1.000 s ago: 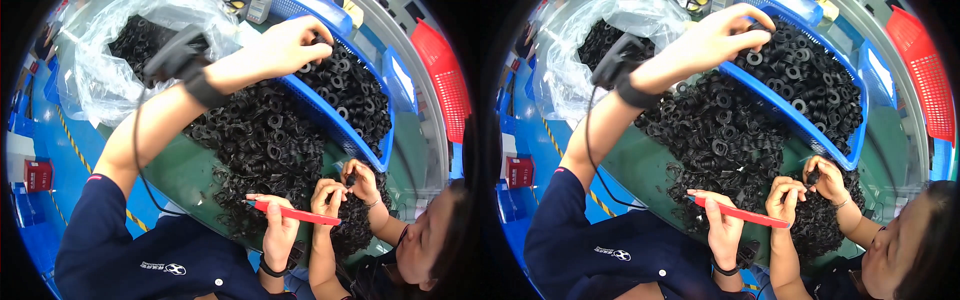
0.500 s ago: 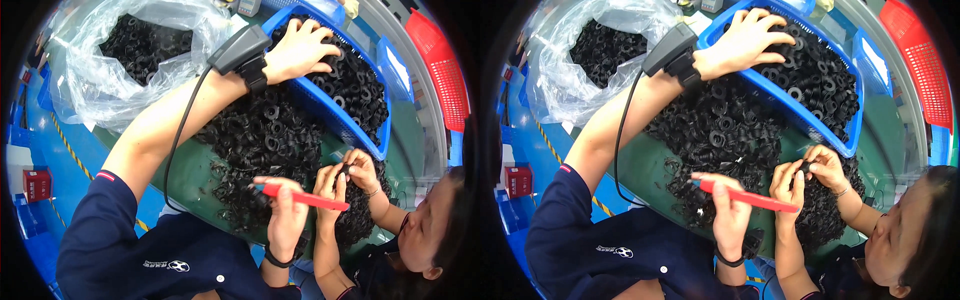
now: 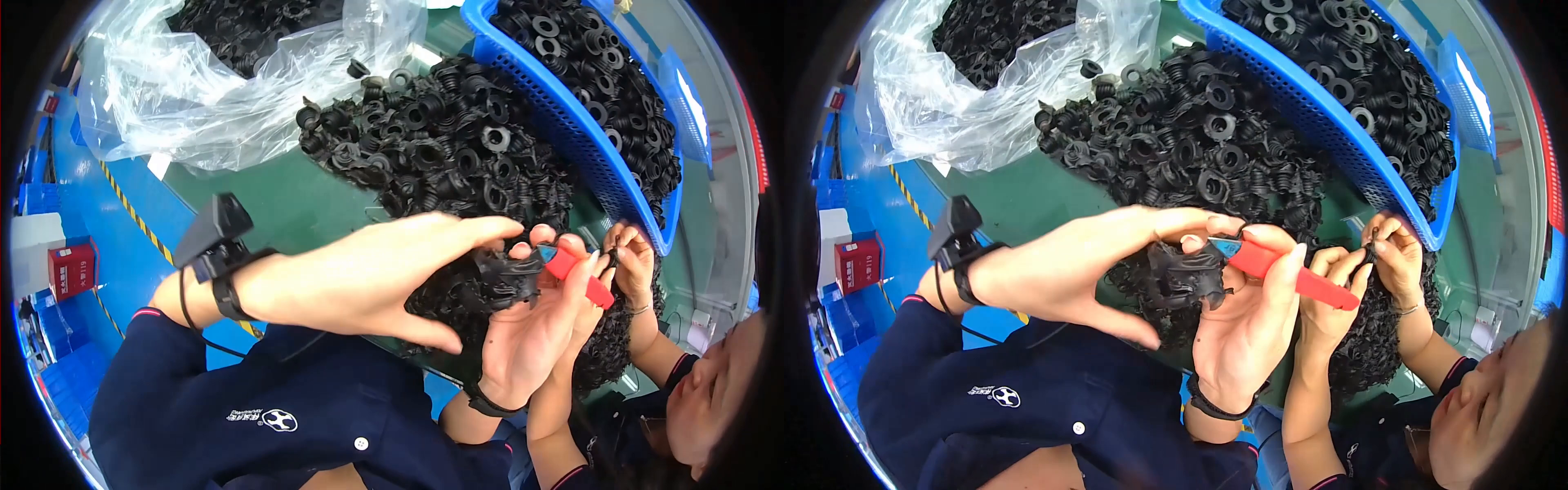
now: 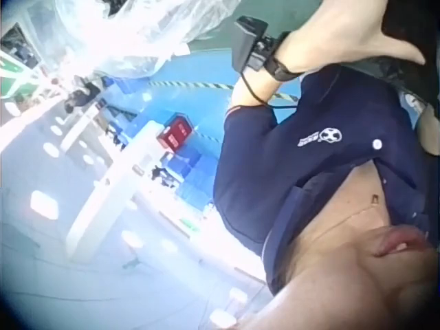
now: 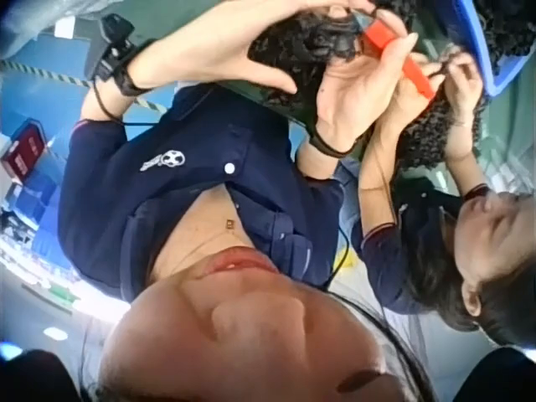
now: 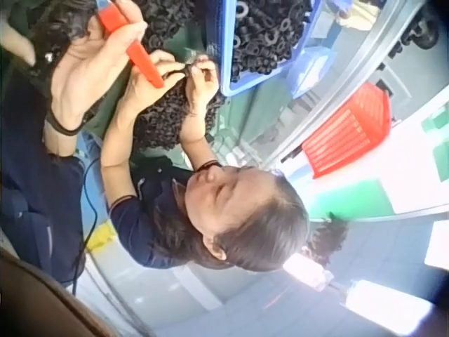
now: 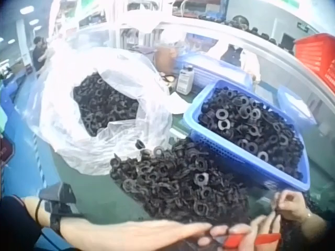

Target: Trim excess plastic flash from molded rubber or plastic components using a hand tool.

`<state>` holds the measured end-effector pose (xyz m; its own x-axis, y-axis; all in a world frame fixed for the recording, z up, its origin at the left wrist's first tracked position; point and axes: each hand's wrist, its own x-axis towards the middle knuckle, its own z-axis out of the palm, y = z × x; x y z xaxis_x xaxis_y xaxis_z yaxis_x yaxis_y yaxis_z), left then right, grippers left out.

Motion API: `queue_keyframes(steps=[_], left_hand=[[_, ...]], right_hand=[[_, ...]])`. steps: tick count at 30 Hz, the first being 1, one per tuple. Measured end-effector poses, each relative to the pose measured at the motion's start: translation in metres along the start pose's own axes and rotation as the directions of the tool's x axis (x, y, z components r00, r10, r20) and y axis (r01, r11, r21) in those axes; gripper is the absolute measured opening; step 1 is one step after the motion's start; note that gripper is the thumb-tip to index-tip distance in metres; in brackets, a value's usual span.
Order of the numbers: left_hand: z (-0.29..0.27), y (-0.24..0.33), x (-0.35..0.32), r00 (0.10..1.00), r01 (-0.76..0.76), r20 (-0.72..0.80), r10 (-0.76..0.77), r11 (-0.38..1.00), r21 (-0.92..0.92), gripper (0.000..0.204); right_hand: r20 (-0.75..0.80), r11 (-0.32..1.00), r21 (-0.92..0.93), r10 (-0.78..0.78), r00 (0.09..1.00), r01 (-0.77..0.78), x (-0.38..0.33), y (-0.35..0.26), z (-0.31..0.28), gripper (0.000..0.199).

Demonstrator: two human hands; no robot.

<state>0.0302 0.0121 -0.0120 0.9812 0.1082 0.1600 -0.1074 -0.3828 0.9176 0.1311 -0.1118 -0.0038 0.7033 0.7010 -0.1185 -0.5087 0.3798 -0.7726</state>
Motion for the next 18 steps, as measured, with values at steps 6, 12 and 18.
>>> queue_keyframes(steps=[6, 12, 18], left_hand=[[0.001, 0.004, -0.028, 0.924, 0.212, -0.165, -0.346, 0.820, -0.532, 0.042], [0.008, 0.012, -0.041, 0.948, 0.199, -0.129, -0.291, 0.858, -0.474, 0.017], [0.004, 0.008, -0.053, 0.973, 0.170, -0.151, -0.174, 0.985, -0.042, 0.026]], right_hand=[[-0.052, 0.965, -0.199, -0.186, 0.981, 0.173, -0.008, -0.005, -0.006, 0.030], [0.465, 0.768, -0.618, 0.185, 0.866, 0.167, -0.032, 0.012, -0.024, 0.040], [0.370, 0.400, -0.872, 0.158, 0.916, 0.283, -0.056, 0.007, -0.042, 0.016]])
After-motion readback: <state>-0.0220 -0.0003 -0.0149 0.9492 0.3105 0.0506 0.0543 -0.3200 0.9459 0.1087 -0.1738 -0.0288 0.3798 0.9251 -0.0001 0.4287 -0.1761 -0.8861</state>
